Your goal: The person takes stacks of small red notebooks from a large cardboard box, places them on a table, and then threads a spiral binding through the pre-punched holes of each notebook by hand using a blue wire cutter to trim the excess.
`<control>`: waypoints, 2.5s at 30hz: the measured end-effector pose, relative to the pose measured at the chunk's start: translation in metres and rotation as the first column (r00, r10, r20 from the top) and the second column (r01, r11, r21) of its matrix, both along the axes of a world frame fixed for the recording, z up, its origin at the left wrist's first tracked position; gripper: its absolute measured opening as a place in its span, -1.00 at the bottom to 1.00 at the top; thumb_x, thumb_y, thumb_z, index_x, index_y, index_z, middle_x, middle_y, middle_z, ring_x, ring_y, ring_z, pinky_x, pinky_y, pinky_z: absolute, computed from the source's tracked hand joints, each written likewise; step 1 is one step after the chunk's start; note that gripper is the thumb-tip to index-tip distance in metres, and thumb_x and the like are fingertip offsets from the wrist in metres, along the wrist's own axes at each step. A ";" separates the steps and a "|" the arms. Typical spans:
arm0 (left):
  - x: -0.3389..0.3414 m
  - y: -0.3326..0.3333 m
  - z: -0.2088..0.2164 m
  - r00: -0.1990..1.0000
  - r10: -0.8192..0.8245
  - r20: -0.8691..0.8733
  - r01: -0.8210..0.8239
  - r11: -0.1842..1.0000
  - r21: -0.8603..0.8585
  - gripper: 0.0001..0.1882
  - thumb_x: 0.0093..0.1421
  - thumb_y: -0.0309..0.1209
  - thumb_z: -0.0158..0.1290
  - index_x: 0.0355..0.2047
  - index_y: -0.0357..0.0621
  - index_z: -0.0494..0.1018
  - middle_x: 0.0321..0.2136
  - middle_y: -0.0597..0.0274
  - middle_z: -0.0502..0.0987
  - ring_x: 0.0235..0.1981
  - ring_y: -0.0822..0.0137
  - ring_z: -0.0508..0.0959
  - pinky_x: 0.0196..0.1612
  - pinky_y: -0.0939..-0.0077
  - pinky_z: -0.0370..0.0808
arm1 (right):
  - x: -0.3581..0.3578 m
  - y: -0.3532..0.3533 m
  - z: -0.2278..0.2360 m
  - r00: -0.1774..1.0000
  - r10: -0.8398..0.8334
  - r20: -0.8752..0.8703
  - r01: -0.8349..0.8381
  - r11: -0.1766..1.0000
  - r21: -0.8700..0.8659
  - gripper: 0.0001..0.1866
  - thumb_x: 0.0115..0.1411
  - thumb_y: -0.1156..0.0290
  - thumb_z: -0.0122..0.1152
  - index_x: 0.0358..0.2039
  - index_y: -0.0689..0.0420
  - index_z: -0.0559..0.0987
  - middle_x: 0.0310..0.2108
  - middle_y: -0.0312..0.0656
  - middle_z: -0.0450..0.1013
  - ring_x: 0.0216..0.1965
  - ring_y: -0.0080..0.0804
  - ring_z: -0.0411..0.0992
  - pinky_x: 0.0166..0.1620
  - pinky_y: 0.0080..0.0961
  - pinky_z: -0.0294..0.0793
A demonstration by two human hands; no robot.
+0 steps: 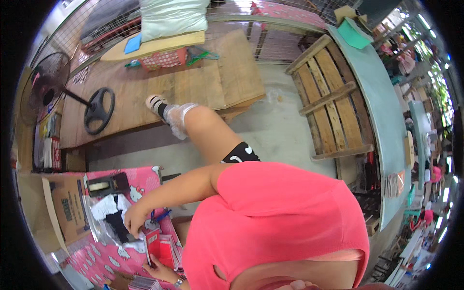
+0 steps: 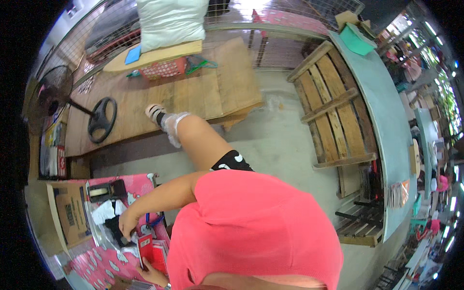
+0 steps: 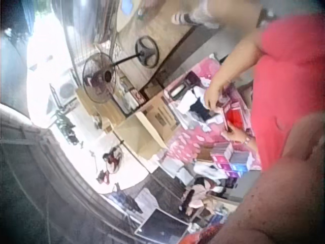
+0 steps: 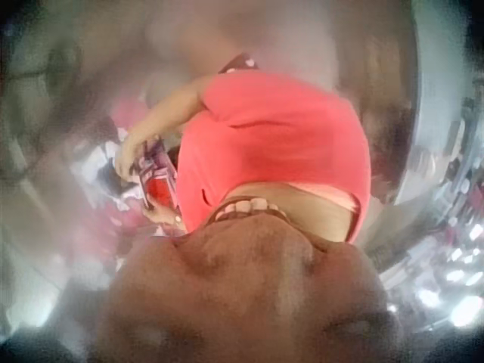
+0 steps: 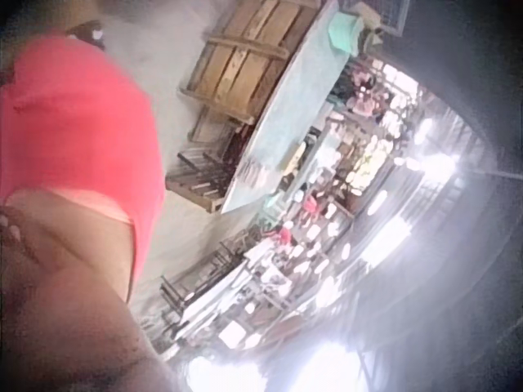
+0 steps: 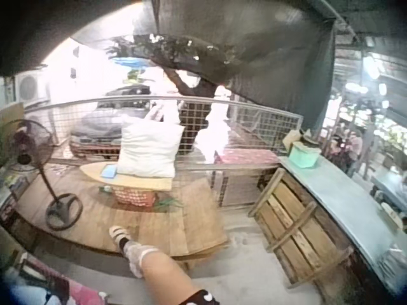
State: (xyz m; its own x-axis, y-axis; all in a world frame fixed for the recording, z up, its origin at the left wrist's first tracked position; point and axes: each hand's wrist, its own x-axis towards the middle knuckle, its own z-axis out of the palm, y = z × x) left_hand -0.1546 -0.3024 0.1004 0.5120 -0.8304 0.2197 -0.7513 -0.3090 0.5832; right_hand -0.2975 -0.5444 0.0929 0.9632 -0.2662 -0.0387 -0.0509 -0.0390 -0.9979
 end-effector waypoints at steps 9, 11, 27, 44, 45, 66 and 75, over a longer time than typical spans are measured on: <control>-0.034 -0.010 0.022 0.977 0.166 -0.135 -0.182 0.976 -0.116 -0.60 0.25 -0.21 0.15 -0.27 -0.44 0.50 -0.35 -0.11 0.55 -0.31 0.08 0.52 -0.16 0.28 0.47 | -0.059 -0.024 -0.082 0.808 -0.583 -0.088 0.270 0.497 -0.825 -0.34 -0.21 0.02 0.47 -0.09 0.09 0.58 0.17 -0.02 0.25 0.23 0.02 0.15 0.15 -0.09 0.27; -0.041 -0.011 0.019 0.972 0.184 -0.146 -0.205 0.967 -0.150 -0.61 0.26 -0.23 0.14 -0.24 -0.44 0.48 -0.34 -0.11 0.55 -0.30 0.09 0.52 -0.17 0.30 0.49 | -0.062 -0.023 -0.085 0.841 -0.535 -0.073 0.260 0.519 -0.814 -0.32 -0.18 -0.02 0.47 -0.05 0.07 0.56 0.21 -0.02 0.21 0.25 0.03 0.12 0.18 -0.05 0.23; -0.032 -0.005 -0.017 0.937 0.201 -0.285 -0.286 0.910 -0.300 -0.59 0.32 -0.34 0.07 0.02 -0.45 0.34 -0.24 -0.09 0.52 -0.29 0.24 0.53 -0.36 0.50 0.58 | -0.062 0.005 -0.116 0.919 -0.355 0.170 0.321 0.426 -0.846 -0.47 0.13 -0.04 0.17 0.11 -0.22 0.48 0.34 -0.11 0.09 0.39 0.24 -0.14 0.25 0.46 -0.06; -0.044 -0.003 -0.023 0.912 0.150 -0.383 -0.280 0.908 -0.311 -0.76 0.23 -0.46 0.16 -0.12 -0.29 0.55 -0.37 0.17 0.62 -0.44 0.50 0.57 -0.31 0.61 0.50 | -0.069 0.042 -0.043 0.948 -0.294 -0.117 -0.046 0.237 -0.970 -0.33 -0.13 0.02 0.41 -0.04 0.13 0.55 0.20 -0.10 0.26 0.27 -0.05 0.15 0.24 0.18 0.10; -0.046 -0.001 -0.023 0.870 0.163 -0.466 -0.332 0.892 -0.308 -0.76 0.22 -0.43 0.17 -0.14 -0.27 0.56 -0.38 0.12 0.62 -0.44 0.48 0.58 -0.32 0.59 0.50 | -0.066 0.043 -0.047 0.956 -0.251 -0.153 -0.075 0.293 -0.953 -0.33 -0.14 0.05 0.42 -0.02 0.14 0.53 0.12 -0.08 0.32 0.21 -0.07 0.22 0.22 0.07 0.17; -0.063 -0.005 -0.007 0.933 0.279 -0.226 -0.346 0.864 -0.365 -0.75 0.10 -0.64 0.13 -0.17 -0.31 0.59 -0.35 0.06 0.65 -0.40 0.38 0.65 -0.30 0.56 0.55 | -0.052 0.093 0.028 0.929 -0.017 0.369 0.270 0.713 -0.647 -0.46 -0.07 0.39 0.36 0.00 0.14 0.54 -0.13 -0.10 0.45 -0.11 -0.15 0.45 -0.05 -0.30 0.49; -0.063 0.024 -0.012 0.763 0.284 -0.581 -0.577 0.703 -0.415 -0.79 0.28 -0.50 0.06 -0.11 -0.35 0.53 -0.43 0.18 0.57 -0.48 0.39 0.60 -0.41 0.49 0.61 | -0.057 0.086 0.016 0.999 -0.032 0.030 0.024 0.973 0.230 -0.59 0.17 0.45 0.23 0.05 0.23 0.51 -0.14 -0.16 0.51 -0.11 -0.44 0.47 -0.01 -0.48 0.43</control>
State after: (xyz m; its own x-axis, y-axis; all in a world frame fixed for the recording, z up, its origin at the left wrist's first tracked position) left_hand -0.2173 -0.2779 0.0883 0.9340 -0.2957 0.2007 -0.2250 -0.0504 0.9730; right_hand -0.3546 -0.4580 0.1085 0.9572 -0.2809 -0.0700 -0.0154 0.1923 -0.9812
